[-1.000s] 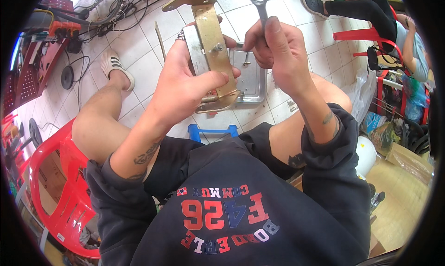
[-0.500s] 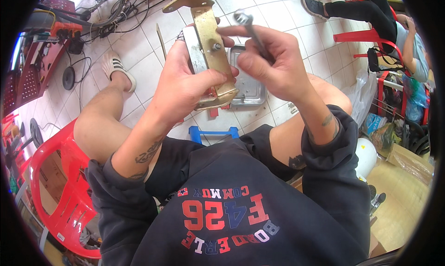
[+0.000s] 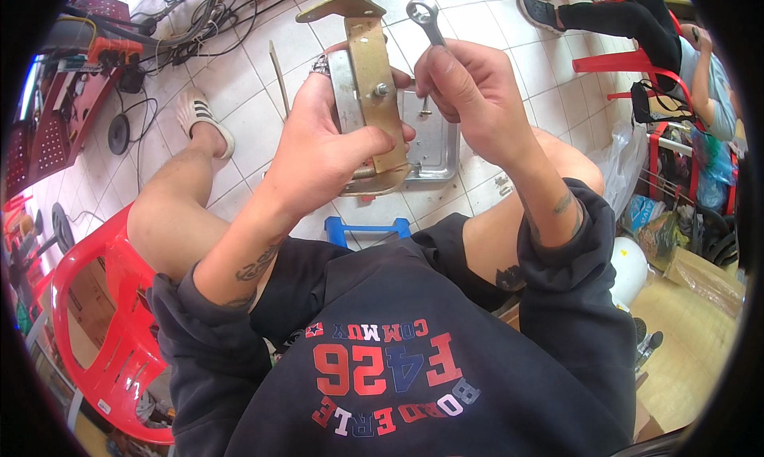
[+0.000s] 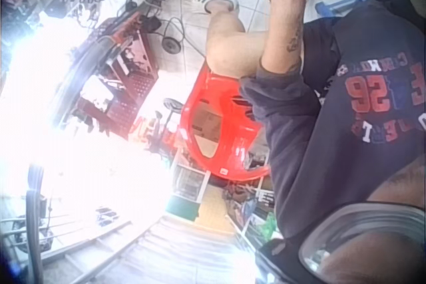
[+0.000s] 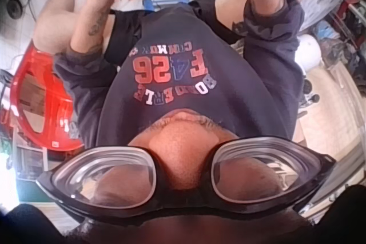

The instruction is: The person sits on the floor and uses a wrench to tighten a bolt on a metal mechanical part. They repeatedly adjust the part and the wrench, occasionally looking around the workshop.

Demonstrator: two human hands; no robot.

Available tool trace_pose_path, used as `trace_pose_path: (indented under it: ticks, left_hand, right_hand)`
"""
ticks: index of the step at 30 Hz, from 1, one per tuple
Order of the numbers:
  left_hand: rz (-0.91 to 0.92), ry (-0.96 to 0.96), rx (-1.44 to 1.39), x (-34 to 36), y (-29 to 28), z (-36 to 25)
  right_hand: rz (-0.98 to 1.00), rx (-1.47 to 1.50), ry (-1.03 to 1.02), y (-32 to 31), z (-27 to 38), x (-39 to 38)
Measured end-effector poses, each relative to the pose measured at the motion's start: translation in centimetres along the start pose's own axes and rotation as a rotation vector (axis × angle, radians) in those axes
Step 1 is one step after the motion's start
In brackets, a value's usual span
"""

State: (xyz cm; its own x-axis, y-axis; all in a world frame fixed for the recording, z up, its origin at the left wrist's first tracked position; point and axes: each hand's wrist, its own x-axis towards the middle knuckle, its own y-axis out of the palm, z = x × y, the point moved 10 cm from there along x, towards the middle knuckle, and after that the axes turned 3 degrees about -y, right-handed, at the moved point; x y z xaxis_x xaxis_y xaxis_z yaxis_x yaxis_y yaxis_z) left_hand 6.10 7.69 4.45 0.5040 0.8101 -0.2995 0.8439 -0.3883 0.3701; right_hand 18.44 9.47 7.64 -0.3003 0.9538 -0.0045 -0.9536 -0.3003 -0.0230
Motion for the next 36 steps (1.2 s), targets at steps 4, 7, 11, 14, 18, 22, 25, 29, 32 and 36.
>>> trace_pose_path:
  ticks: [4, 7, 11, 14, 18, 22, 25, 29, 32, 36]
  left_hand:
    - [-0.011, -0.082, 0.007, 0.4, -0.3, 1.0]
    - [-0.004, -0.278, 0.184, -0.4, -1.0, 0.6]
    - [0.026, 0.316, 0.522, -0.6, 0.0, -0.7]
    - [0.092, 0.056, 0.385, -0.3, 0.0, 1.0]
    - [0.055, -0.042, 0.405, -0.6, 0.2, 1.6]
    - [0.046, 0.108, 0.455, -0.2, -0.6, 1.9]
    - [-0.089, 0.183, 0.379, -0.7, -0.8, 0.6]
    - [0.021, 0.102, 0.456, -0.3, 1.5, -0.6]
    - [-0.099, 0.33, 0.56, -0.6, 1.2, -2.3]
    - [-0.06, 0.258, 0.4, -0.8, 1.6, -2.3]
  right_hand:
    - [0.001, -0.065, -0.023, 0.1, 0.0, -0.4]
    - [0.026, -0.431, -0.066, 1.0, 0.7, 0.3]
    - [-0.106, -0.677, -0.147, 1.2, 3.3, -0.3]
    - [-0.149, -0.691, -0.099, 0.9, 1.8, -0.5]
    - [-0.107, -0.606, -0.136, 1.0, 1.7, -0.3]
    - [-0.015, -0.644, -0.123, 2.2, 2.7, 0.2]
    - [-0.02, -0.69, -0.211, 2.0, 1.5, 0.1]
    - [-0.117, -0.534, -0.034, 0.4, 0.5, -0.3]
    - [-0.119, 0.009, 0.312, 1.0, -3.1, -0.9]
    - [-0.073, 0.287, 0.33, -0.3, -4.1, -0.7]
